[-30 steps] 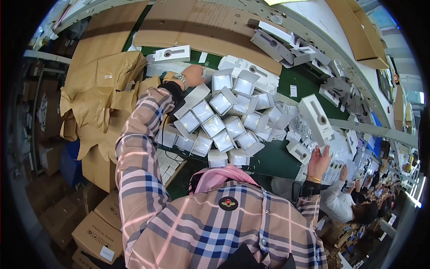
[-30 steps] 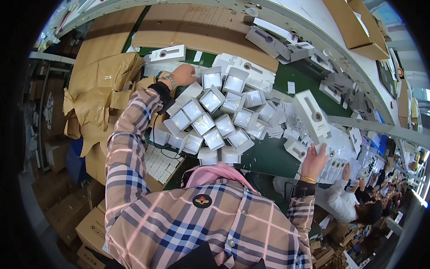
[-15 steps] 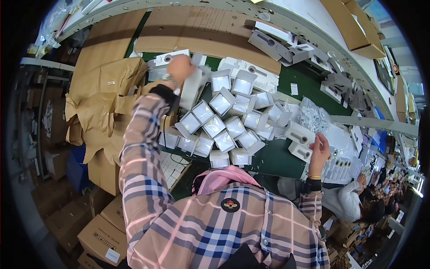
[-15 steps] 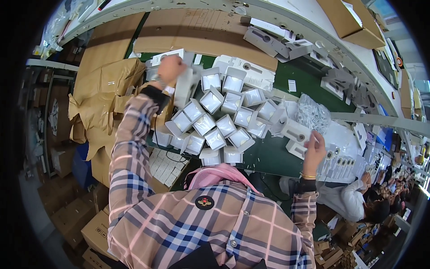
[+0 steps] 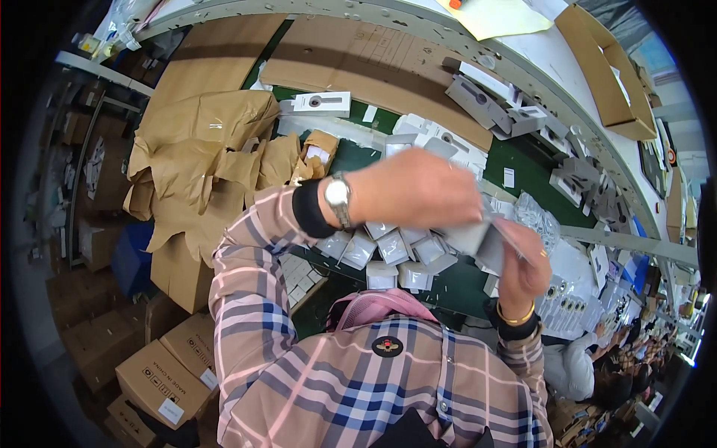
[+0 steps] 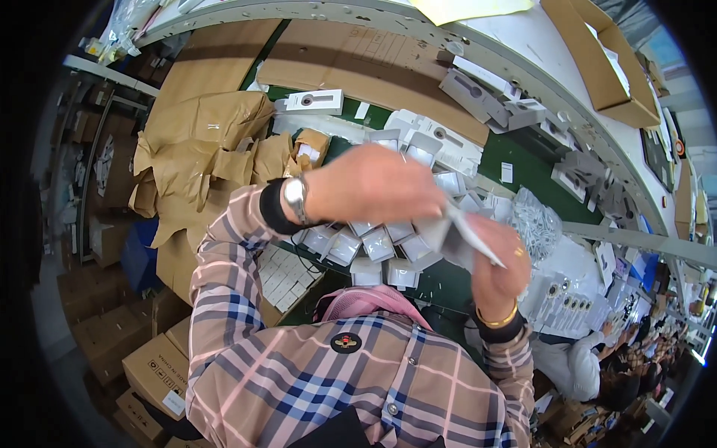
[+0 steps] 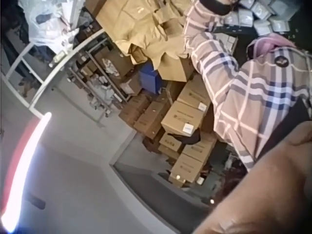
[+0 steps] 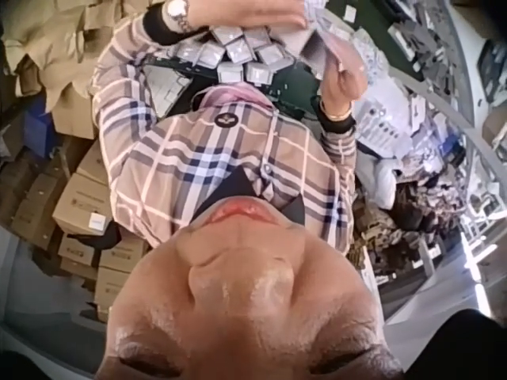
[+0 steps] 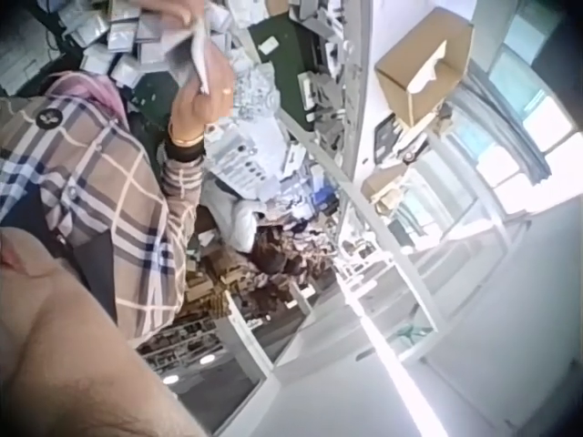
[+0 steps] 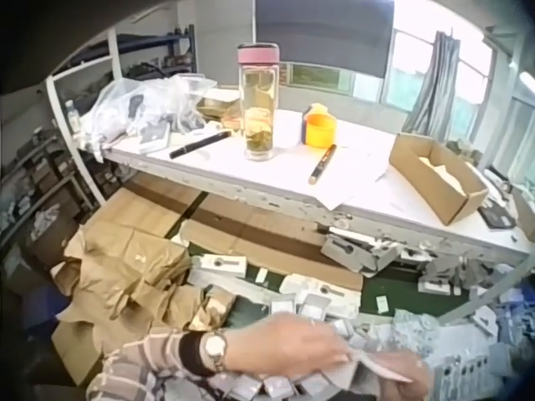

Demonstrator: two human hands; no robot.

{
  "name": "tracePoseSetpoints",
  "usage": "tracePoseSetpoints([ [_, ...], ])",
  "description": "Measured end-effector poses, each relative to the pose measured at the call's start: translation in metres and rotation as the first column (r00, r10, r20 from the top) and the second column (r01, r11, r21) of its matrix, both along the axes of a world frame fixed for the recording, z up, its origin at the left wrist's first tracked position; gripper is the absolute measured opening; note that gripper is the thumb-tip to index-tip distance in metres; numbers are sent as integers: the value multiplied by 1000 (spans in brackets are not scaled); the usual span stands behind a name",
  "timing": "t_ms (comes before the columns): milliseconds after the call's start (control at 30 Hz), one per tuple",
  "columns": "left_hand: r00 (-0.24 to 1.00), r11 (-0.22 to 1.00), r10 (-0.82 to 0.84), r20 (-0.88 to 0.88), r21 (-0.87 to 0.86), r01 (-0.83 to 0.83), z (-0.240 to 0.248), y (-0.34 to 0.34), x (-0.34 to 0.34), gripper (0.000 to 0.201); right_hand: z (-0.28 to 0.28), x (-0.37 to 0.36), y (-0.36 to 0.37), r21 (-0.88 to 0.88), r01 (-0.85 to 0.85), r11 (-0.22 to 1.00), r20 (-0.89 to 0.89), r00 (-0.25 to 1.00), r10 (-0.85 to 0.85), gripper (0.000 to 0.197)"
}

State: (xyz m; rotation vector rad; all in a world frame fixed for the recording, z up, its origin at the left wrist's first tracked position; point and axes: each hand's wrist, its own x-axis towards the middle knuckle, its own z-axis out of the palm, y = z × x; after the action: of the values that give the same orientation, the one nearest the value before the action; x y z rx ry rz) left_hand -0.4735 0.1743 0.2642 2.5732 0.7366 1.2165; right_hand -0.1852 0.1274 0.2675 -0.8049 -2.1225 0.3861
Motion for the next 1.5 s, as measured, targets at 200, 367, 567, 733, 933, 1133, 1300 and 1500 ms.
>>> tracePoseSetpoints([
  [200, 583, 430, 805, -109, -570, -700, -218, 116, -162, 22, -33, 105, -29, -508, 563, 652, -415, 503, -758, 19],
  [367, 162, 207, 746, -646, -6, -978, -365, 114, -354, 61, -121, 214, -41, -921, 145, 362, -356, 64, -932, 25],
  [567, 505, 165, 857, -99, -876, -453, -390, 155, -294, 56, -207, 333, -80, -964, 94, 248, -257, -113, -960, 17],
  [733, 519, 9, 803, -293, -864, -503, -366, 133, -324, 51, -205, 300, -66, -976, 192, -104, 68, -184, -980, 18],
  [933, 362, -93, 809, -463, -710, -698, -362, 114, -292, 42, -136, 217, 6, -938, 264, 226, -27, 593, -805, 24],
  [1133, 385, -47, 869, -310, -827, -561, -359, 104, -302, 22, -178, 151, 163, -984, -107, 145, -176, 750, -637, 34],
  [1300, 399, 152, 915, 68, -971, -183, -327, 78, -305, 21, -249, 100, 267, -968, -234, 93, -217, 587, -780, 44],
  [1500, 518, 309, 848, 113, -899, -311, -230, 48, -256, 22, -305, 79, 321, -980, -199, 24, -108, 424, -899, 54],
])
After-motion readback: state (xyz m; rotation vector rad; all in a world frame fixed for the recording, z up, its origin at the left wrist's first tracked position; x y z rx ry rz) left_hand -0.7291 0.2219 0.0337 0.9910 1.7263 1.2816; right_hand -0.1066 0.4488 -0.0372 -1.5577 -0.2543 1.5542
